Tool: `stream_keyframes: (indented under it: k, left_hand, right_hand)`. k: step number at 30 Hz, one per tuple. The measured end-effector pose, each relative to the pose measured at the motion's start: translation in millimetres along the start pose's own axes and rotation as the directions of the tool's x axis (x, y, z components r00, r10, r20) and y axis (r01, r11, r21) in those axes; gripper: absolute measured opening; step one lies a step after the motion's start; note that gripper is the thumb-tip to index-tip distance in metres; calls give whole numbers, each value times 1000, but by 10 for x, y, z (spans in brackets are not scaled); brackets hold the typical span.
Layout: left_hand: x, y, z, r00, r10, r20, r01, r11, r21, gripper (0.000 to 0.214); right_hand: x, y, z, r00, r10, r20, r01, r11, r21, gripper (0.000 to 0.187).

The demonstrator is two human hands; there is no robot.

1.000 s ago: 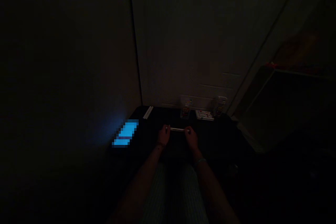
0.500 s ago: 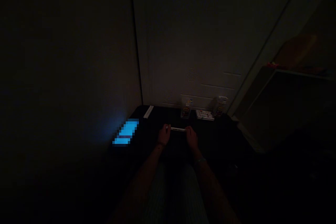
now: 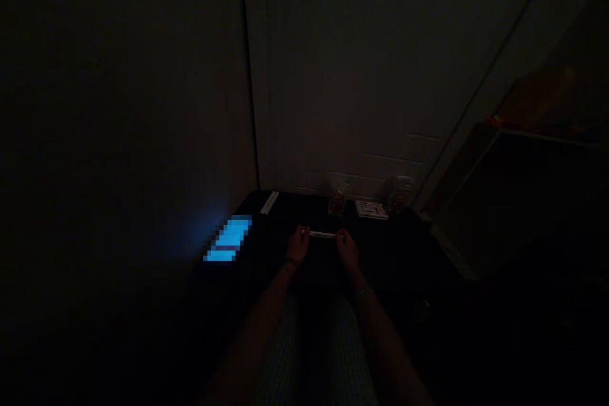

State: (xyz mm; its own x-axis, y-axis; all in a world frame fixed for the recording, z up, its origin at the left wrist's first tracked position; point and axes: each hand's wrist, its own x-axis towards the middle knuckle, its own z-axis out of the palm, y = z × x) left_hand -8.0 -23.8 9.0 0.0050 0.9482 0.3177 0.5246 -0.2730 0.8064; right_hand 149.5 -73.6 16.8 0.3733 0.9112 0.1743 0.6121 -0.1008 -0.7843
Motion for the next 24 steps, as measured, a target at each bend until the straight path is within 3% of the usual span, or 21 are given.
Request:
stream_keyframes:
  k: [24]
  left_hand:
    - [-6,17,-19,999,-31,29,31,999,4,31]
  right_hand:
    - [-13,-37,-30,1000,-28,-13,28,999,25,34]
